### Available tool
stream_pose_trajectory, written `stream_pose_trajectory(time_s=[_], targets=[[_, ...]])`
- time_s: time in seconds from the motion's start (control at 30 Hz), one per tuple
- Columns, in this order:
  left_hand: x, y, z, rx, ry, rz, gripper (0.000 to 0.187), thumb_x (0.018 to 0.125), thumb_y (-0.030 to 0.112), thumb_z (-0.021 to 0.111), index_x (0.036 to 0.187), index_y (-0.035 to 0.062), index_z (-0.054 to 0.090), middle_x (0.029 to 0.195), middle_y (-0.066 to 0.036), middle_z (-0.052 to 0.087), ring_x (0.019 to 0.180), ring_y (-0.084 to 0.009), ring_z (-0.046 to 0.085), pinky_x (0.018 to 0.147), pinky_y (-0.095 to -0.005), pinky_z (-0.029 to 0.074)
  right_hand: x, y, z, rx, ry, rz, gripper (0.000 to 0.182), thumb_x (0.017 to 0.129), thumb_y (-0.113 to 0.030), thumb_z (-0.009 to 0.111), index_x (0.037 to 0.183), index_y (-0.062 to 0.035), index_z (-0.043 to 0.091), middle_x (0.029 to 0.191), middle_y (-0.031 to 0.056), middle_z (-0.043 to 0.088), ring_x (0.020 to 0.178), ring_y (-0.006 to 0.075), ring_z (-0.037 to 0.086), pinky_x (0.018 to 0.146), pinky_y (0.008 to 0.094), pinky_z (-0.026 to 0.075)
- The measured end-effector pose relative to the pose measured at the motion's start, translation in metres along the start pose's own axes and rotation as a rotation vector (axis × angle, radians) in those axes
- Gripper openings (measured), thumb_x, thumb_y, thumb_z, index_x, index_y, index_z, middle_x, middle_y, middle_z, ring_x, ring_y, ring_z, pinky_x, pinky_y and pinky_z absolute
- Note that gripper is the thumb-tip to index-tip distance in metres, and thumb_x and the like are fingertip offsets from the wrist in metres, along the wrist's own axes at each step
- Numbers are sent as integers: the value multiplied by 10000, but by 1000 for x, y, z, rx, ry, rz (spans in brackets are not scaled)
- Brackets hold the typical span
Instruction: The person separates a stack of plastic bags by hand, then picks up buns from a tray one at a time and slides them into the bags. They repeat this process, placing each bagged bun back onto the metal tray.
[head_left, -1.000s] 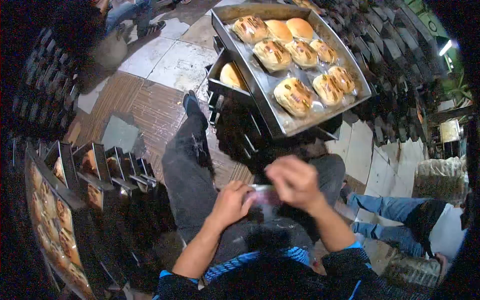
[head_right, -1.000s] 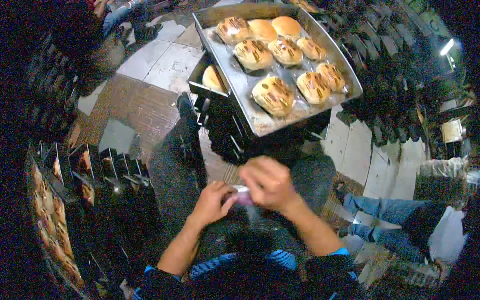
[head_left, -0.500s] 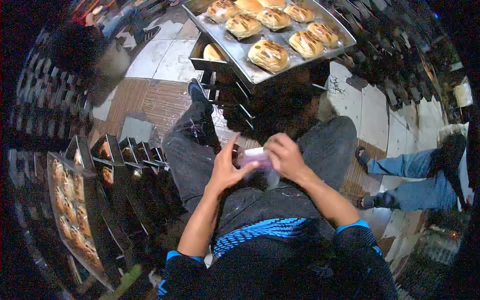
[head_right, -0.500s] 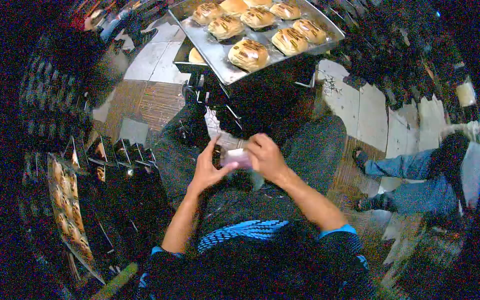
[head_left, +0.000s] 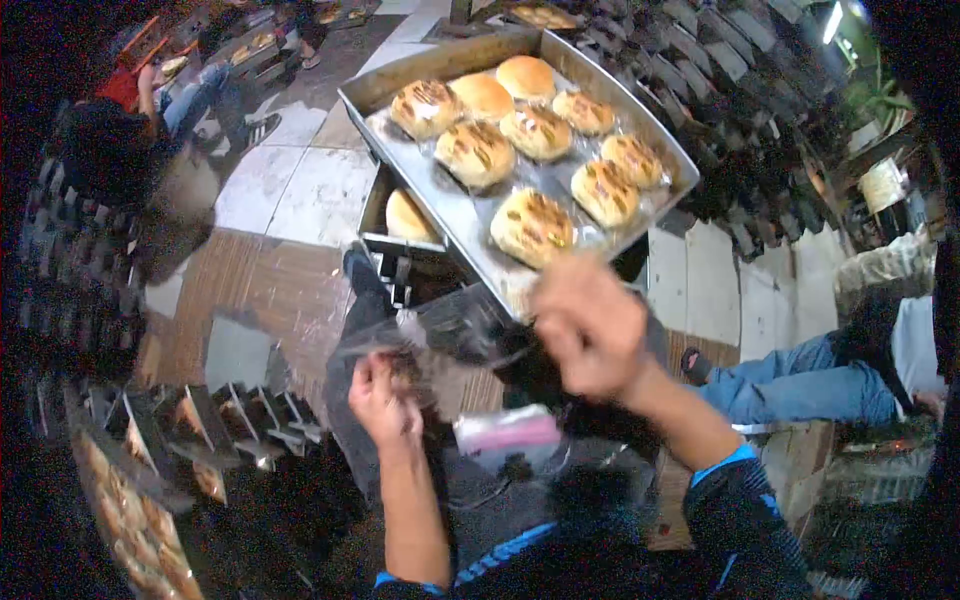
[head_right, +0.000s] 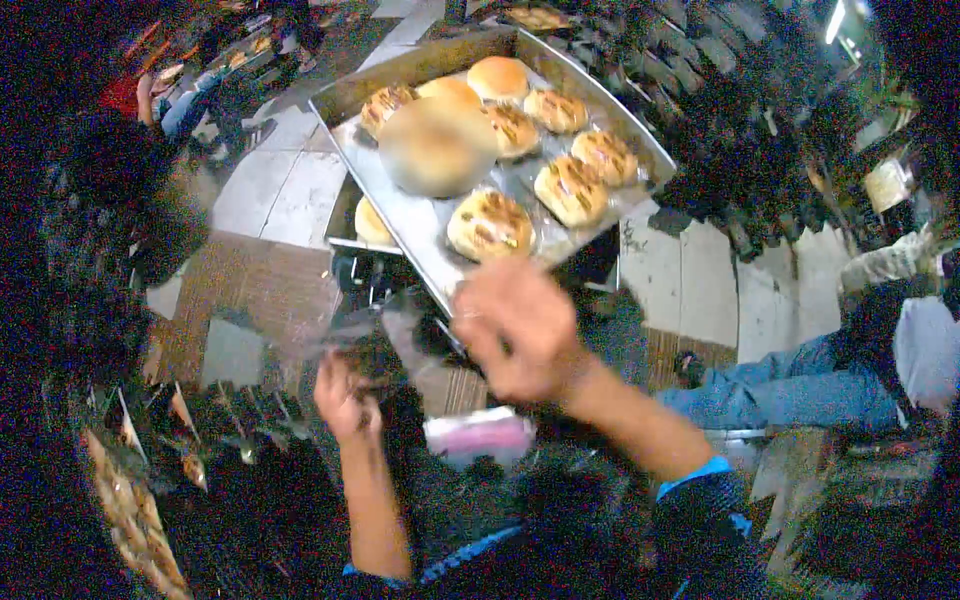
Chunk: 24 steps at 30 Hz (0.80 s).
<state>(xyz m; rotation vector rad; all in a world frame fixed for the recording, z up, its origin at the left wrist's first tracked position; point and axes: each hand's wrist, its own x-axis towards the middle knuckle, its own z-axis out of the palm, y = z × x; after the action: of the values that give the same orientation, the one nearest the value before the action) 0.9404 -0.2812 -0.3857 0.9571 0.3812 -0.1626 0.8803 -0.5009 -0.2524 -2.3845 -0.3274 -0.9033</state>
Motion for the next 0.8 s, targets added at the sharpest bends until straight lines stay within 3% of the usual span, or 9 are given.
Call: stream_pose_trajectory(time_s=[0.13,0.17,0.33,0.43,0.5,0.57,0.67,0.73,0.8], targets=[[33,-16,-41,5,16,-23,101,935,140,640,931,47,601,795,-1,617,631,-65,549,553,-217,440,120,154,12,-231,-107,516,494,904,-413,569,1110,31,640,1055,232,668,982,395,635,886,433,486],[33,-16,-43,-1,0,-10,102,944,138,626,935,39,601,802,-9,619,648,-78,564,570,-226,457,137,232,24,-505,-142,346,596,894,-502,553,1140,37,623,1051,254,662,993,412,628,917,458,471],[39,-5,-36,-84,110,-113,164,977,138,555,942,-18,589,845,-68,632,717,-163,624,632,-281,516,212,395,55,-460,-464,755,712,917,-621,395,1292,-41,572,1316,239,548,1224,393,528,1035,409,418],[42,-6,-44,-19,72,-99,232,997,194,525,913,-11,595,844,-87,638,716,-176,626,636,-307,525,245,435,62,-758,-406,728,615,923,-577,487,861,-14,728,803,139,691,703,233,636,665,381,503],[36,5,-31,-55,96,-96,187,966,156,567,891,-13,598,822,-85,636,707,-166,618,663,-314,530,260,396,52,-590,-630,671,564,948,-488,515,716,2,669,664,90,637,608,179,602,585,371,475],[41,-8,-40,-77,132,-103,166,952,136,590,898,-20,606,820,-77,639,710,-156,617,670,-300,522,252,389,37,-345,-692,556,467,968,-413,525,805,8,645,621,43,592,581,149,579,543,337,451],[38,-1,-40,-55,-12,-116,144,955,107,587,946,-30,631,856,-63,655,732,-140,619,677,-267,499,208,386,-6,-149,-422,659,381,982,-387,503,987,-25,622,741,44,617,604,140,562,581,324,474],[39,-8,-43,-41,-64,-107,154,966,103,568,971,-33,640,871,-60,659,735,-133,618,671,-256,490,179,368,-27,9,56,813,374,1000,-363,455,906,-37,613,759,67,626,671,174,592,665,338,499],[37,-12,-45,-73,-116,-68,158,968,103,565,1002,-31,641,893,-61,668,747,-127,628,672,-254,501,154,314,-51,440,257,1109,322,981,-324,414,978,-41,568,904,181,695,788,212,648,688,368,512]])
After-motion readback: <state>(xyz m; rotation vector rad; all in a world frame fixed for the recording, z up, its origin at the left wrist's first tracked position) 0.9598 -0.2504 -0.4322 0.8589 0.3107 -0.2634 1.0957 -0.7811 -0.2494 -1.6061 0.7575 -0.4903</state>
